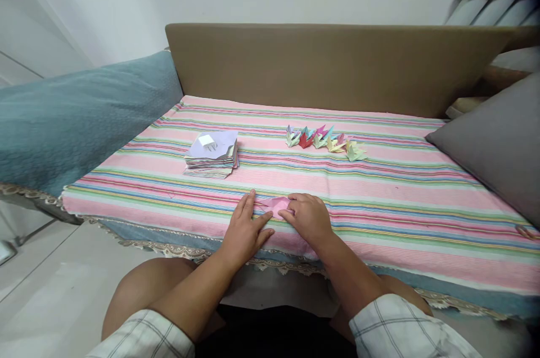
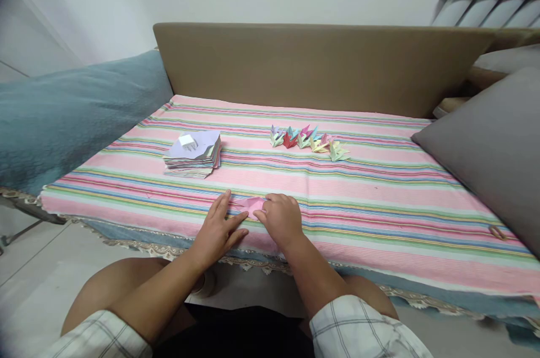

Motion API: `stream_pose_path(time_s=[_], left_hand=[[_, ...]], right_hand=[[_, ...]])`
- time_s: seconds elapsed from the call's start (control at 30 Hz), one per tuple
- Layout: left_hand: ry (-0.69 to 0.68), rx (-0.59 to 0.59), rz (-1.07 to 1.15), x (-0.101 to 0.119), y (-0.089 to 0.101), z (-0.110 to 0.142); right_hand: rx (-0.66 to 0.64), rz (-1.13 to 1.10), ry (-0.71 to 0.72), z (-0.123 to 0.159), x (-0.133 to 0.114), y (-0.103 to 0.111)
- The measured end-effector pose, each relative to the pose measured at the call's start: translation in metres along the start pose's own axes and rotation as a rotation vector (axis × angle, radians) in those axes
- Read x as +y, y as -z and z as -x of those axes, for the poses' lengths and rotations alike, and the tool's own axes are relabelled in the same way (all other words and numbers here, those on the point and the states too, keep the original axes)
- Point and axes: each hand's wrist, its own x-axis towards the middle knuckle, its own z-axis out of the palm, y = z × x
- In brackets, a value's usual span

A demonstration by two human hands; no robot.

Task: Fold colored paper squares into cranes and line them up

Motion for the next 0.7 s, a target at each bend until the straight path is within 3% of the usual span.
stream_pose_path(time_s=[0.5,0.7], left_hand=[[0.064,0.099,0.001,-0.011,0.002,-0.002],[0.163,0.195,0.183,-0.008,0.000,-0.026]], right_hand=[[0.000,0.001,0.002,0.000,-0.001,0.000],[0.005,0.010,0.006,-0.001,-0.003,0.000]])
